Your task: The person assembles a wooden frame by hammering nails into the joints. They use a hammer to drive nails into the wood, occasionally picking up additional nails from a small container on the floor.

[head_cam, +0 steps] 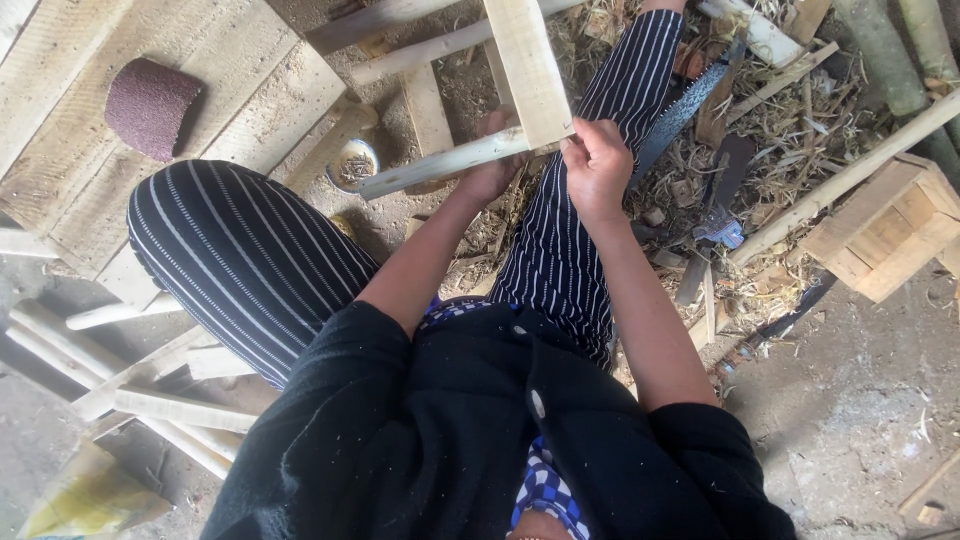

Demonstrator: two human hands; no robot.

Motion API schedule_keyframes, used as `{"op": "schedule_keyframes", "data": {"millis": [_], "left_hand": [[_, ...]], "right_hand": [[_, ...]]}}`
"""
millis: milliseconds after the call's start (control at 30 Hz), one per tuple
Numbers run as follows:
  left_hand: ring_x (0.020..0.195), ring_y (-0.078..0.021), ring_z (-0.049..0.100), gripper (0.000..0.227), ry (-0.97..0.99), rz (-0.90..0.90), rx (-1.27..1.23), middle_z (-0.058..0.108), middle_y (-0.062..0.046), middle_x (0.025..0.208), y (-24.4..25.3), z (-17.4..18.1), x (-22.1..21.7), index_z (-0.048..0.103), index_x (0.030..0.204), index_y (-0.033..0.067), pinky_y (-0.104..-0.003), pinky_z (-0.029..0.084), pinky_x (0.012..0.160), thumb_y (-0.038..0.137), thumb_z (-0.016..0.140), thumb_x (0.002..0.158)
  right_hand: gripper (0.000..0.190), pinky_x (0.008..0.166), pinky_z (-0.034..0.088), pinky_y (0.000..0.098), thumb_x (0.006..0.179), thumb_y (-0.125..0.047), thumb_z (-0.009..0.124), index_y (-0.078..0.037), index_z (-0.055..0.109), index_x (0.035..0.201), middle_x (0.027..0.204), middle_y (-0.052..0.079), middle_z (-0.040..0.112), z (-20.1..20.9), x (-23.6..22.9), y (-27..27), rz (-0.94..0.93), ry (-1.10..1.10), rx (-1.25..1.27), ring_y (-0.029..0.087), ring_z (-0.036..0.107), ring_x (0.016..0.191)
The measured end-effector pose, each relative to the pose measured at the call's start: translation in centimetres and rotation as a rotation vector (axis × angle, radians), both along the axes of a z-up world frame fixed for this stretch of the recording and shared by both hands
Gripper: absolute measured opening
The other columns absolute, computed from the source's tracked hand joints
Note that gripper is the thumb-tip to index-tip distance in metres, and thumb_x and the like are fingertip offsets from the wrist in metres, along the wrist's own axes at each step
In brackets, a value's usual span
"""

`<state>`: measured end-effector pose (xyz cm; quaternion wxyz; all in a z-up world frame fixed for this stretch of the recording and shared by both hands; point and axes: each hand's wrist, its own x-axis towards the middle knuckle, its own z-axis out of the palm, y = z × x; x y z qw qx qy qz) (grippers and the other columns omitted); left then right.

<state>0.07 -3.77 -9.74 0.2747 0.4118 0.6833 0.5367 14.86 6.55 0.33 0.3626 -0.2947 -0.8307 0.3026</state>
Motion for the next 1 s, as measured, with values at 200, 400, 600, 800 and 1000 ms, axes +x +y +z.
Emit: {"op": "schedule_keyframes", "data": {"millis": [200, 400, 600, 800, 1000], "left_hand": [[0.106, -0.0492, 0.062, 0.047, 0.101, -0.024, -0.332, 0.06, -0.027, 0.109, -2.3, 6.8, 2.6, 0.048, 0.128, 0.0009, -0.058, 0.051, 0.091, 0.03, 0.067, 0.095], [0.086, -0.0411, 0.076, 0.045, 0.451, -0.453, -0.864, 0.073, -0.019, 0.084, -2.3, 6.4, 2.7, 0.07, 0.103, 0.0072, -0.054, 0.062, 0.072, 0.048, 0.072, 0.084], [0.085, -0.0268, 0.068, 0.024, 0.726, -0.252, -0.417, 0.07, -0.004, 0.083, 0.4, 15.3, 0.2, 0.072, 0.088, 0.0182, -0.043, 0.057, 0.073, 0.04, 0.065, 0.094], [0.13, -0.0363, 0.049, 0.036, 0.745, -0.007, -0.044, 0.06, -0.008, 0.131, 0.9, 12.5, 0.8, 0.074, 0.116, 0.0125, -0.06, 0.049, 0.097, 0.034, 0.076, 0.088], [0.146, -0.0603, 0.015, 0.059, 0.707, -0.067, -0.244, 0.024, -0.011, 0.165, 0.9, 9.7, 0.1, 0.057, 0.15, 0.0334, -0.08, 0.032, 0.109, 0.05, 0.077, 0.097]], "right_hand": [[0.023, 0.065, 0.057, 0.0371, 0.087, -0.005, 0.079, -0.006, 0.077, 0.11, 0.09, 0.007, 0.067, -1.0, 0.2, -0.1, -0.034, -0.094, 0.196, 0.03, 0.071, 0.078], [0.024, 0.064, 0.058, 0.0388, 0.089, -0.009, 0.078, -0.008, 0.077, 0.113, 0.091, 0.005, 0.067, -1.1, 0.3, -0.2, -0.059, -0.146, 0.243, 0.031, 0.071, 0.078], [0.027, 0.05, 0.052, 0.0391, 0.086, -0.009, 0.075, -0.011, 0.076, 0.113, 0.09, 0.002, 0.064, -0.7, 0.2, -0.3, -0.12, -0.234, 0.324, 0.027, 0.066, 0.065], [0.04, 0.041, 0.043, 0.0366, 0.083, -0.001, 0.065, -0.015, 0.073, 0.119, 0.089, -0.001, 0.061, -1.1, 0.3, -0.4, -0.134, -0.287, 0.349, 0.022, 0.058, 0.055], [0.034, 0.046, 0.047, 0.0374, 0.088, -0.01, 0.071, -0.013, 0.071, 0.121, 0.096, 0.001, 0.064, -0.9, 0.6, -0.1, -0.084, -0.326, 0.331, 0.024, 0.063, 0.062]]}}
